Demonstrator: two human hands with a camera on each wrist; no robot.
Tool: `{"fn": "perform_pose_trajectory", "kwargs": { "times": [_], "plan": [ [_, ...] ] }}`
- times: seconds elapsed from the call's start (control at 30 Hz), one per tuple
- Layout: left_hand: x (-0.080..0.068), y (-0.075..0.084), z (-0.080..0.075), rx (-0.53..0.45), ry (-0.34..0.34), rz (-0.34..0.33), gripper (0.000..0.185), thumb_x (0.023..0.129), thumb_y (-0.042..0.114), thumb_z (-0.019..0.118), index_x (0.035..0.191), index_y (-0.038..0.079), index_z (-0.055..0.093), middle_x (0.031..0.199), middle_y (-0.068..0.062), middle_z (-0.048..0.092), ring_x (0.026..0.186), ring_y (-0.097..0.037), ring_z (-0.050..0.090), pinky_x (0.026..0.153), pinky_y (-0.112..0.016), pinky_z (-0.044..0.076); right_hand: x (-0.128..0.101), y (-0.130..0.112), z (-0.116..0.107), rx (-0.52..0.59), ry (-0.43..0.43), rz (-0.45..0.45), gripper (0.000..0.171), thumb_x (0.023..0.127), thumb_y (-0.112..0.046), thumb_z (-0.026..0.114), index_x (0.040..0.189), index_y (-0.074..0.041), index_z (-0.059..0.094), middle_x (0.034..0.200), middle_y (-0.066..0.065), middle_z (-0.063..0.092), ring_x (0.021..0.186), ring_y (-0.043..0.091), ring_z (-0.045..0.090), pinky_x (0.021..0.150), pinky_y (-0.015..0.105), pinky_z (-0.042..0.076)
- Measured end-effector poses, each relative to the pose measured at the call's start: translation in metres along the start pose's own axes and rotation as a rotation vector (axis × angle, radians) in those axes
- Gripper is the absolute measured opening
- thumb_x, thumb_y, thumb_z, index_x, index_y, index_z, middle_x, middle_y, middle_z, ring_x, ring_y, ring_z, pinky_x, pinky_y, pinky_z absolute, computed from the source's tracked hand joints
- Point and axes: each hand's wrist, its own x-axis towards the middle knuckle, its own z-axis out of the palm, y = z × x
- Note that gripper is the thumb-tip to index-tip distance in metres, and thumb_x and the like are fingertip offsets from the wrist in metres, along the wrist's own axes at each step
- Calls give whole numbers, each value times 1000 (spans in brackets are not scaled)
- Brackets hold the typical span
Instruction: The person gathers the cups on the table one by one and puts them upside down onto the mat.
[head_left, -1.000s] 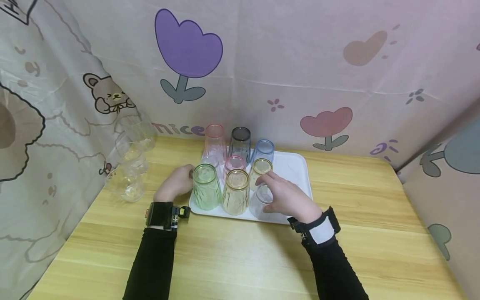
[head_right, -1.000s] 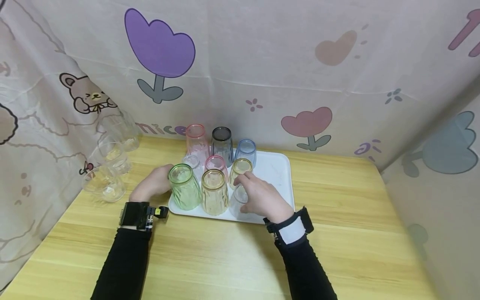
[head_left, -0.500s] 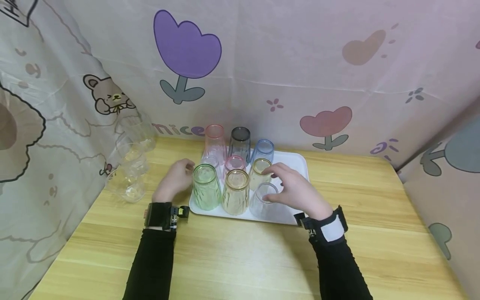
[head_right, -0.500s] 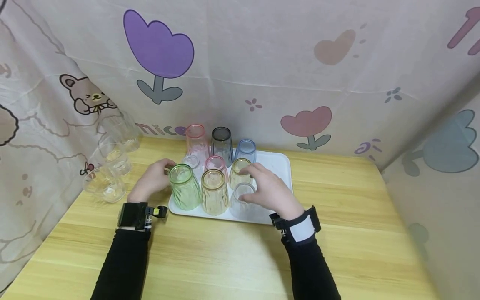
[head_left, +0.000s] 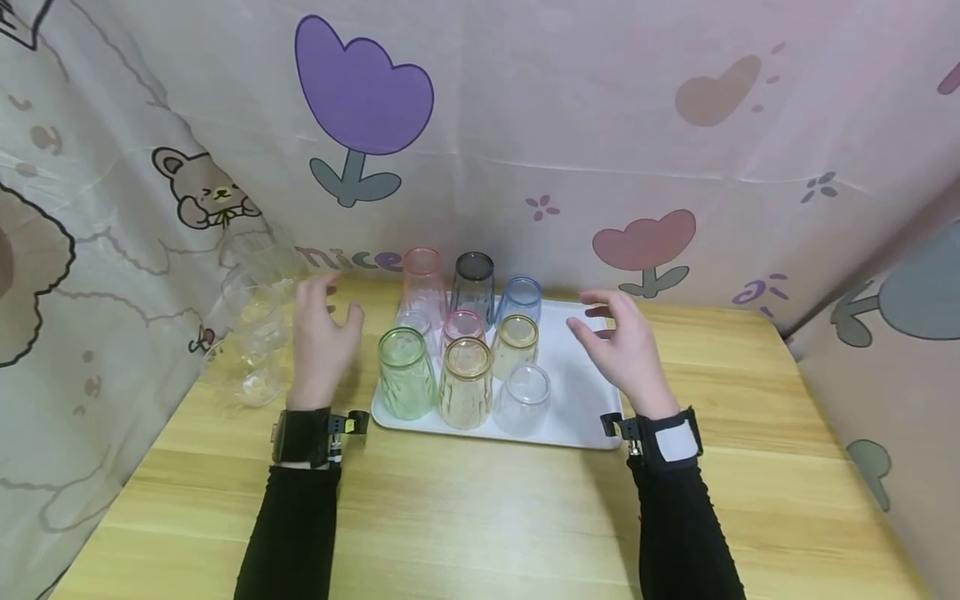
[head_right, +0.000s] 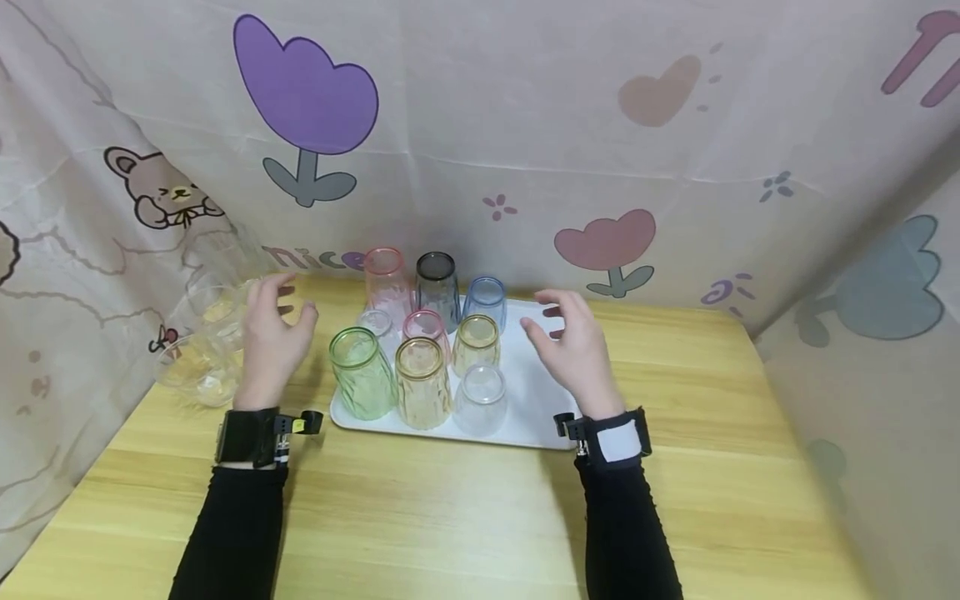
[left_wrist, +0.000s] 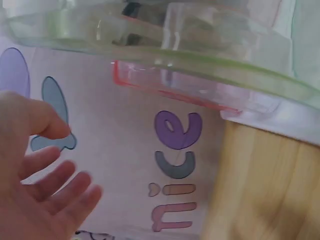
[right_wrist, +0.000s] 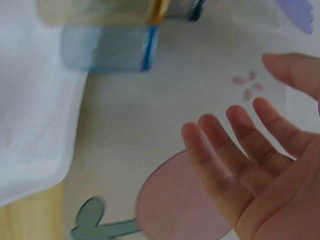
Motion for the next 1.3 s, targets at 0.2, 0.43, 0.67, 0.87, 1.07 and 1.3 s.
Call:
{"fn": "perform_pose_trajectory", "kwargs": {
  "times": [0.2, 0.43, 0.67, 0.87, 1.07, 1.3],
  "plan": [
    [-11, 4, -25, 53, 85, 21, 54, 93, 0, 65, 144, -5, 50, 144, -26, 46, 129, -39, 47, 105, -56, 44, 1, 28, -5, -77, -31, 133, 40, 99, -15, 69, 134, 2, 60, 134, 21, 59, 115, 41, 63, 93, 56, 55],
    [-25, 2, -46, 78, 103, -2, 56, 93, 0, 66, 147, -1, 49, 152, -24, 42, 141, -37, 41, 112, -59, 40, 2, 53, -11, -171, -154, 258, 49, 98, -16, 68, 141, 5, 55, 135, 28, 57, 117, 48, 61, 96, 59, 51],
    [-43, -4, -64, 108, 124, -32, 58, 90, -3, 66, 146, -4, 49, 149, -28, 41, 139, -41, 40, 112, -61, 37, 0, 70, -12, -248, -259, 377, 52, 97, -12, 66, 143, 8, 50, 134, 33, 56, 117, 49, 58, 97, 61, 49],
    [-58, -11, -74, 123, 174, -41, 61, 87, -3, 68, 145, -7, 47, 149, -30, 38, 140, -43, 37, 111, -64, 37, -1, 78, -12, -250, -320, 447, 53, 97, -7, 64, 145, 9, 48, 130, 32, 59, 114, 48, 59, 92, 58, 52],
    [-71, -21, -77, 68, 281, -128, 73, 88, 5, 74, 152, -2, 40, 161, -21, 24, 148, -33, 28, 123, -50, 25, -1, 82, -11, -241, -373, 482, 55, 96, -6, 63, 147, 8, 45, 129, 31, 59, 109, 44, 60, 90, 55, 54],
    [-75, -35, -77, -59, 362, -434, 110, 84, 20, 85, 165, 16, 10, 165, -6, 7, 151, -20, 16, 126, -36, 13, -2, 86, -8, -247, -407, 489, 53, 97, -3, 59, 147, 9, 44, 127, 32, 61, 106, 41, 63, 88, 52, 55]
  ]
}}
